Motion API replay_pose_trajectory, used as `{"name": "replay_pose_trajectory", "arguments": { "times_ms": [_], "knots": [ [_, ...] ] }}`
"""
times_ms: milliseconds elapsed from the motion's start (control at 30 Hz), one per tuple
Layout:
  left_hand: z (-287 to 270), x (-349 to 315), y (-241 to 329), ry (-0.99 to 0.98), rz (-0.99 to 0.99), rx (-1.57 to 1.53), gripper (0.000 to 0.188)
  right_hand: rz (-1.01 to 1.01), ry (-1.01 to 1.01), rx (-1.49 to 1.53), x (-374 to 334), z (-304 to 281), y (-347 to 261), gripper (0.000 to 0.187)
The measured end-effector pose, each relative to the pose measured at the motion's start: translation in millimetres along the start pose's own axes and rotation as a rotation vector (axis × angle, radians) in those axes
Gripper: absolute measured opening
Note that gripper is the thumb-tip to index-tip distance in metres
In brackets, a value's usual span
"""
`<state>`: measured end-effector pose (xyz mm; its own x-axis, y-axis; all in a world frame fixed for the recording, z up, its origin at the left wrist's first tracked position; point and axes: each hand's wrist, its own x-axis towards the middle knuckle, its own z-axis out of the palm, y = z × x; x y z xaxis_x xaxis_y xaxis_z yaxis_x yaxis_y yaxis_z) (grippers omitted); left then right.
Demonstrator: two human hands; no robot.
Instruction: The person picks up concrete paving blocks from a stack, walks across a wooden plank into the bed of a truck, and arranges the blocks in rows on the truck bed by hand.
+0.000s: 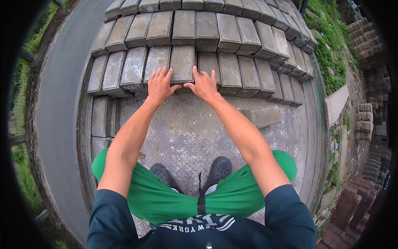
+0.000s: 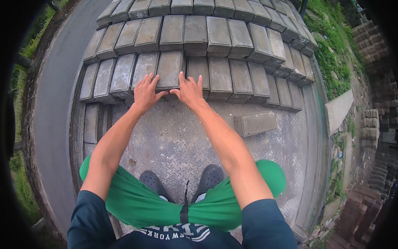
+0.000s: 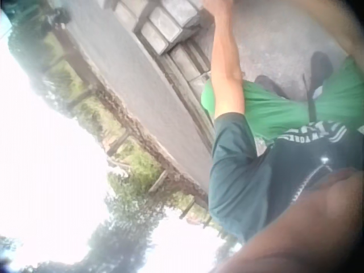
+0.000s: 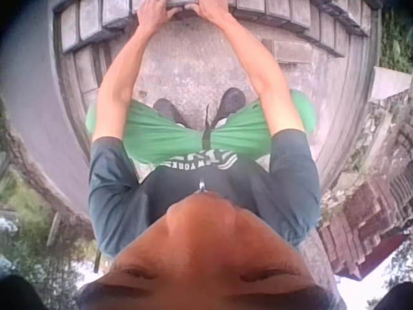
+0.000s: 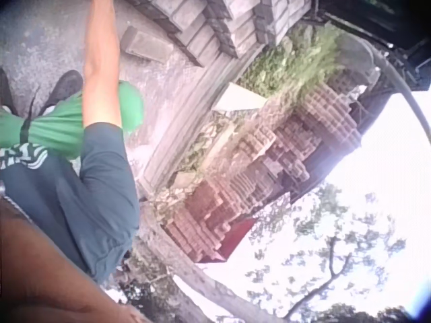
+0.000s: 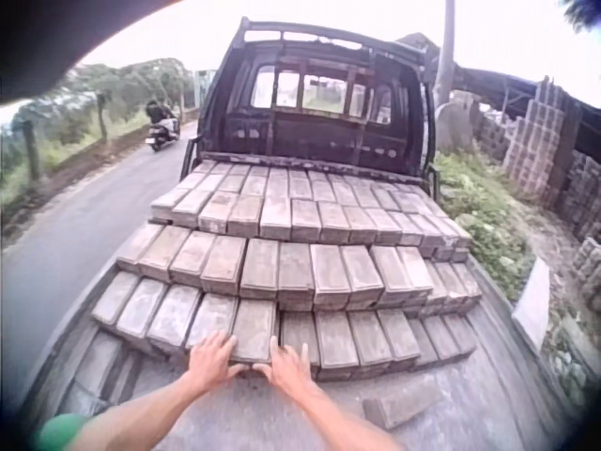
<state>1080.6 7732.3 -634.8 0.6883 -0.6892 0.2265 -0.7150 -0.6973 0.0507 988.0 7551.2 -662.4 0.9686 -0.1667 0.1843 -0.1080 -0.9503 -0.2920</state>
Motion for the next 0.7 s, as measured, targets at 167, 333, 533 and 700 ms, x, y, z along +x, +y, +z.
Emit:
{"name": "replay_pose_trajectory", "arguments": {
  "times_ms": [167, 333, 533, 700],
  "knots": [
    [-34.5, 31.5, 2.3, -0.385, -0.035, -0.08, 0.062, 0.305, -0.341, 0.404, 12.2, -22.0, 31.8, 0.08],
    [-97.7, 14.8, -1.6, -0.497, -0.039, -0.107, 0.046, 0.525, -0.042, 0.541, -3.7, -24.2, 24.1, 0.071],
    [-167.2, -21.0, -3.9, -0.514, -0.044, -0.058, 0.037, -0.143, -0.243, -0.137, 5.1, -23.1, -19.8, 0.081],
    [-183.9, -31.8, -18.4, -0.434, -0.205, -0.33, 0.035, -0.177, -0.296, -0.137, 18.2, -11.2, -8.6, 0.08]
  ]
}}
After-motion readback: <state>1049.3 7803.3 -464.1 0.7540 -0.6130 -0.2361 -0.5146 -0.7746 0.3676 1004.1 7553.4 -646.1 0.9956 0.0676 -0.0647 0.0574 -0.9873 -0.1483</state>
